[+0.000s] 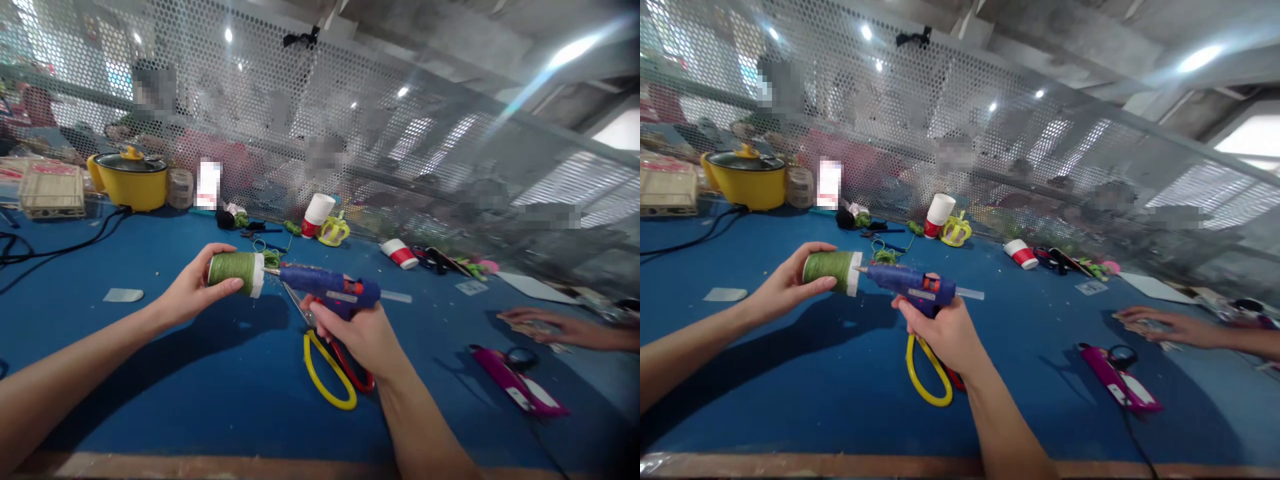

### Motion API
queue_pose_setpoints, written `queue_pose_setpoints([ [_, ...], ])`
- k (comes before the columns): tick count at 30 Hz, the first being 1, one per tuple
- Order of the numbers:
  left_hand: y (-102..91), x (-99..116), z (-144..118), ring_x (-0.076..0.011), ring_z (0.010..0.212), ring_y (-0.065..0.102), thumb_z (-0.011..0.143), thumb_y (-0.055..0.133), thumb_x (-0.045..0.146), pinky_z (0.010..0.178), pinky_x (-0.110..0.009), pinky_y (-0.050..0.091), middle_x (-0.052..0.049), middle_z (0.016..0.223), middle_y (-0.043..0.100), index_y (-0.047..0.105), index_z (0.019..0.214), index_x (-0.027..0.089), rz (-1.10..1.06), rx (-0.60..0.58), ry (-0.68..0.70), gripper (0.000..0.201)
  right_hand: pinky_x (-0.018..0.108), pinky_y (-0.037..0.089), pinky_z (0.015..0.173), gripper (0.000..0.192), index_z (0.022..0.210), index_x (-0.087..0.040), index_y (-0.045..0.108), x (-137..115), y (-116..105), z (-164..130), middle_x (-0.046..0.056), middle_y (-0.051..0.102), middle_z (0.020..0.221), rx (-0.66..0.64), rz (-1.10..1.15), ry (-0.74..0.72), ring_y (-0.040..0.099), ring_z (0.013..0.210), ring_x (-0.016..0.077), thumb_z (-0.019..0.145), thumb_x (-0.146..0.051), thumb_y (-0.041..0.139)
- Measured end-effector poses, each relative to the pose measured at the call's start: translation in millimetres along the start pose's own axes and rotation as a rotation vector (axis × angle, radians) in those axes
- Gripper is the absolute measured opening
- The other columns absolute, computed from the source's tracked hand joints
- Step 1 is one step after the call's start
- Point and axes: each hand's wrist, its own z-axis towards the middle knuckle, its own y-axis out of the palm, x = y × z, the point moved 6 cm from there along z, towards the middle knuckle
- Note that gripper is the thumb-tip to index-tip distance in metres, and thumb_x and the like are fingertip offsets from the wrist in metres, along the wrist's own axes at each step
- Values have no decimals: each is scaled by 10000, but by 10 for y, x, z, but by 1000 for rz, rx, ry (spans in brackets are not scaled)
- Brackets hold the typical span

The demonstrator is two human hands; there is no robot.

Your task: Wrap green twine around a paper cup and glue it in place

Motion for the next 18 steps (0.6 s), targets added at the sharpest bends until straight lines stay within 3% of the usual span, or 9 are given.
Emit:
queue_pose_setpoints([
  [18, -19, 2, 5, -110, 623, 485, 717, 605, 346, 530, -213, 415, 22, 749, 481, 399, 1081, 187, -3, 0, -10, 447, 240, 439, 461, 181, 639, -168, 593, 66, -30, 15, -16, 543, 465, -42, -184, 31, 501, 414, 110, 716, -332, 587],
])
